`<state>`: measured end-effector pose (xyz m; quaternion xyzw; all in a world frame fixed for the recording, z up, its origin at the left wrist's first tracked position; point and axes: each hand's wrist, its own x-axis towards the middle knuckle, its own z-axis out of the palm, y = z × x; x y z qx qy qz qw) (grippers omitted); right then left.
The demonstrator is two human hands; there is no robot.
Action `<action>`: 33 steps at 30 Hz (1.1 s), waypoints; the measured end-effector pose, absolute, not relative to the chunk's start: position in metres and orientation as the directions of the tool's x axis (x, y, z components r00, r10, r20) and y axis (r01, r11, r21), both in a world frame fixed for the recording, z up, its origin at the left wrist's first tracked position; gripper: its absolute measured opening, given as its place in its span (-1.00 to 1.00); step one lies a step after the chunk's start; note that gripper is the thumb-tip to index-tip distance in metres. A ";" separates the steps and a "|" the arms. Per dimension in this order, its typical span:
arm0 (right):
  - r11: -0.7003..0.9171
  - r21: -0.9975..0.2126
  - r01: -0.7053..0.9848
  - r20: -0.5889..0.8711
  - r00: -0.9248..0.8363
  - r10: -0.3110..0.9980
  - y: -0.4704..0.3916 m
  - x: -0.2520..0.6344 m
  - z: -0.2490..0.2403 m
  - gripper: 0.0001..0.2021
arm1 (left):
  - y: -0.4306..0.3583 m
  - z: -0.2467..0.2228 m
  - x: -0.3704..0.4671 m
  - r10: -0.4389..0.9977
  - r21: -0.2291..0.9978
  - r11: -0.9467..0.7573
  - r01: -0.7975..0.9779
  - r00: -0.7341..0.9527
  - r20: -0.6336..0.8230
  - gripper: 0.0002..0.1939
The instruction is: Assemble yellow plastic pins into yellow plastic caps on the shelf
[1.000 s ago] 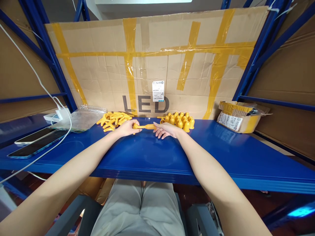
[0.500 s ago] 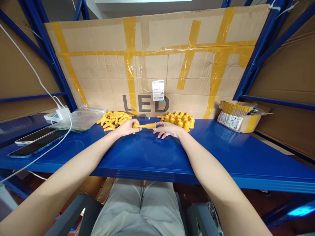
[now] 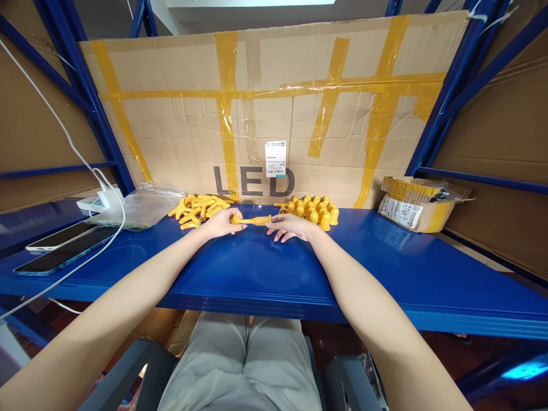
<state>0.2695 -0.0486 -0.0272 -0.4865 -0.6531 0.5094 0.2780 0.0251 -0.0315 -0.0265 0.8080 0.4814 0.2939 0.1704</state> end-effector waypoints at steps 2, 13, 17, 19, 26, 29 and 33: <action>0.010 -0.934 0.356 -0.131 -0.371 0.919 -0.048 0.270 -0.028 -0.62 | -0.031 -0.027 0.025 0.878 0.557 -0.479 0.678 0.362 0.314 -0.75; 0.016 -0.933 0.358 -0.126 -0.368 0.921 -0.048 0.269 -0.028 -0.63 | -0.029 -0.028 0.025 0.859 0.533 -0.510 0.675 0.375 0.349 -0.76; 0.019 -0.932 0.361 -0.124 -0.367 0.922 -0.048 0.269 -0.028 -0.62 | -0.028 -0.028 0.024 0.851 0.531 -0.525 0.666 0.387 0.355 -0.75; 0.021 -0.932 0.361 -0.121 -0.366 0.922 -0.047 0.269 -0.029 -0.61 | -0.029 -0.028 0.024 0.852 0.531 -0.523 0.666 0.386 0.355 -0.75; 0.024 -0.931 0.364 -0.118 -0.364 0.924 -0.046 0.269 -0.029 -0.60 | -0.030 -0.028 0.025 0.857 0.544 -0.513 0.664 0.366 0.362 -0.77; 0.023 -0.928 0.373 -0.120 -0.356 0.927 -0.047 0.268 -0.029 -0.61 | -0.029 -0.028 0.024 0.849 0.529 -0.526 0.666 0.371 0.377 -0.76; 0.022 -0.922 0.386 -0.128 -0.358 0.925 -0.047 0.268 -0.027 -0.61 | -0.029 -0.028 0.024 0.854 0.524 -0.518 0.676 0.371 0.365 -0.77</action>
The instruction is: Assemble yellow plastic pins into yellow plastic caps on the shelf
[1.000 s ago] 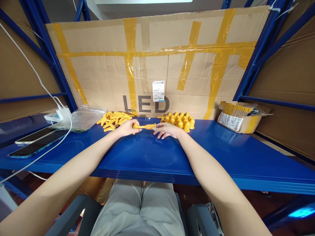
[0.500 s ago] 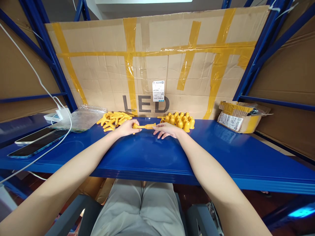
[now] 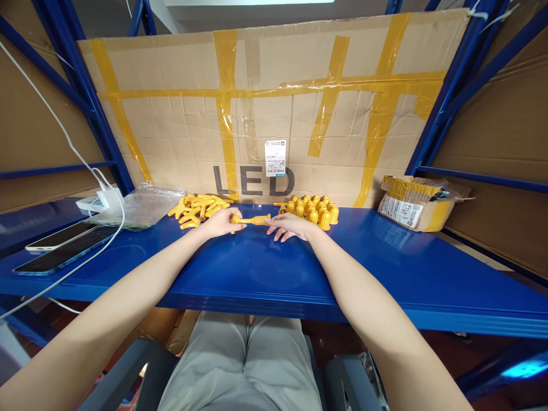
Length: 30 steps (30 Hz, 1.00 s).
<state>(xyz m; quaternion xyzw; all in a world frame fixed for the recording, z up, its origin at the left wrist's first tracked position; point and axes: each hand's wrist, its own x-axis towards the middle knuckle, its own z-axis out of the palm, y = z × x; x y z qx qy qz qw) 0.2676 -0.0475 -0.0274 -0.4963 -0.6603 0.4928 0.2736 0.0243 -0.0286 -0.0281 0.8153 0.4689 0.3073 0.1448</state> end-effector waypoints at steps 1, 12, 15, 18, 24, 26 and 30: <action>0.022 -0.923 0.385 -0.128 -0.360 0.924 -0.048 0.267 -0.027 -0.58 | -0.029 -0.028 0.024 0.858 0.527 -0.512 0.678 0.370 0.357 -0.78; 0.053 -0.929 0.367 -0.102 -0.391 0.914 -0.053 0.267 -0.023 -0.38 | -0.029 -0.028 0.024 0.875 0.558 -0.484 0.674 0.370 0.313 -0.80; 0.034 -0.936 0.351 -0.112 -0.386 0.916 -0.052 0.268 -0.024 -0.46 | -0.027 -0.030 0.024 0.866 0.566 -0.499 0.656 0.386 0.317 -0.80; 0.007 -0.954 0.301 -0.113 -0.377 0.919 -0.052 0.268 -0.024 -0.57 | -0.025 -0.032 0.023 0.857 0.580 -0.515 0.631 0.405 0.319 -0.80; -0.063 -0.994 -0.088 -0.029 -0.340 0.940 -0.049 0.264 -0.025 -0.72 | -0.021 -0.036 0.021 0.802 0.535 -0.596 0.598 0.418 0.427 -0.42; -0.030 -0.977 -0.212 0.032 -0.282 0.959 -0.047 0.262 -0.022 -0.76 | -0.020 -0.037 0.020 0.784 0.515 -0.612 0.600 0.373 0.496 -0.25; 0.085 -0.942 -0.326 0.146 -0.169 0.975 -0.042 0.262 -0.015 -0.83 | -0.019 -0.036 0.020 0.791 0.515 -0.580 0.631 0.287 0.540 -0.22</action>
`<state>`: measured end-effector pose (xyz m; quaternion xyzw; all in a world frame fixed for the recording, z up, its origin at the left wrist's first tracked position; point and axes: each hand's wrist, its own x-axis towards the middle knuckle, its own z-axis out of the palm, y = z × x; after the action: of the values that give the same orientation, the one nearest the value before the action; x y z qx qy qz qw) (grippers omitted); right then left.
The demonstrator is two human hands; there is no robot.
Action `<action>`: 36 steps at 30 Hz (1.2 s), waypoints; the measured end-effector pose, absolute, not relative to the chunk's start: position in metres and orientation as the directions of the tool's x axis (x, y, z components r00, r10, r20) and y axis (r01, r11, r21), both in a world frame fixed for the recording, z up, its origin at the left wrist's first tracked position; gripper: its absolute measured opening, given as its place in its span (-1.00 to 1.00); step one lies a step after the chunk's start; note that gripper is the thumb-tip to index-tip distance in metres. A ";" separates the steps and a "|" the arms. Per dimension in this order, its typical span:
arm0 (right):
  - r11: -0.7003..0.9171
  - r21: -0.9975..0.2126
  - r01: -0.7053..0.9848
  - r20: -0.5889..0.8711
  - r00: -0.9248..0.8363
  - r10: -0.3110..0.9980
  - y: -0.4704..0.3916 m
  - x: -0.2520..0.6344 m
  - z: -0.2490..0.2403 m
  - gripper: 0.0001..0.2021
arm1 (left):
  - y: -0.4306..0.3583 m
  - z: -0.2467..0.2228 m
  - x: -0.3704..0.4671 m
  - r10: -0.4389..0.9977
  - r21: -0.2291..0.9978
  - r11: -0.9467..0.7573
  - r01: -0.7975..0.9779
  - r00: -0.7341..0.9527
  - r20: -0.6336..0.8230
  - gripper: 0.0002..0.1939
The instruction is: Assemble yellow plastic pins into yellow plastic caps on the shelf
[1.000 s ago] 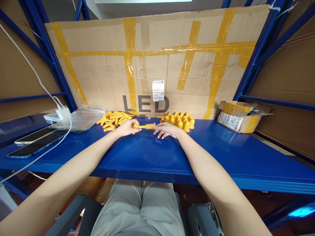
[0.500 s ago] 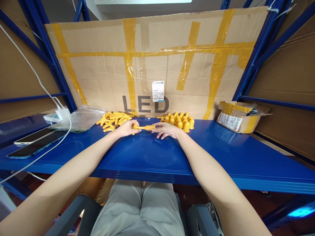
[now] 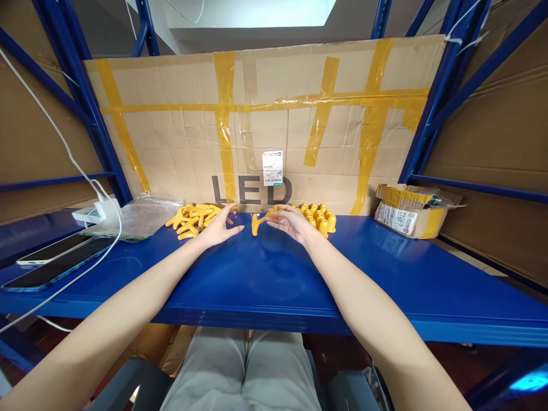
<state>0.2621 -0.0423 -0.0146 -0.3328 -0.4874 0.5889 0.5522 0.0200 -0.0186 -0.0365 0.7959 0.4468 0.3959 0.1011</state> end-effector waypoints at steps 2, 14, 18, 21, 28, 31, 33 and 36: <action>0.178 -0.942 -0.286 0.217 -0.113 0.970 -0.036 0.262 -0.013 -0.79 | -0.019 -0.036 0.020 0.794 0.502 -0.571 0.650 0.282 0.538 -0.29; 0.519 -0.299 0.801 0.520 -0.320 0.792 0.022 0.251 -0.023 -0.58 | -0.020 -0.034 0.020 0.805 0.436 -0.571 0.695 0.370 0.464 -0.44; 0.372 -0.007 0.928 0.252 -0.358 0.899 0.027 0.248 -0.027 -0.53 | -0.020 -0.034 0.020 0.813 0.441 -0.563 0.699 0.372 0.448 -0.47; 0.335 0.122 0.934 0.138 -0.350 0.926 0.027 0.243 -0.028 -0.48 | -0.019 -0.034 0.019 0.815 0.444 -0.563 0.697 0.379 0.439 -0.48; 0.229 0.045 0.972 0.163 -0.234 0.959 0.012 0.251 0.002 -0.40 | -0.019 -0.034 0.019 0.828 0.435 -0.550 0.713 0.396 0.398 -0.45; 0.114 -0.020 0.993 0.158 -0.109 0.981 0.000 0.267 0.014 -0.41 | -0.019 -0.033 0.020 0.827 0.435 -0.554 0.709 0.409 0.387 -0.46; 0.070 -0.047 0.996 0.181 -0.060 0.982 -0.009 0.278 0.013 -0.40 | -0.018 -0.033 0.020 0.824 0.429 -0.559 0.710 0.417 0.383 -0.50; 0.077 -0.066 0.995 0.286 -0.055 0.957 -0.018 0.290 -0.002 -0.41 | -0.017 -0.033 0.020 0.824 0.409 -0.559 0.722 0.429 0.370 -0.61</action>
<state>0.2905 -0.0183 -0.0022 -0.6753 -0.7224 -0.0743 0.1285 0.0198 -0.0165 -0.0333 0.8399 0.4601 0.2720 0.0942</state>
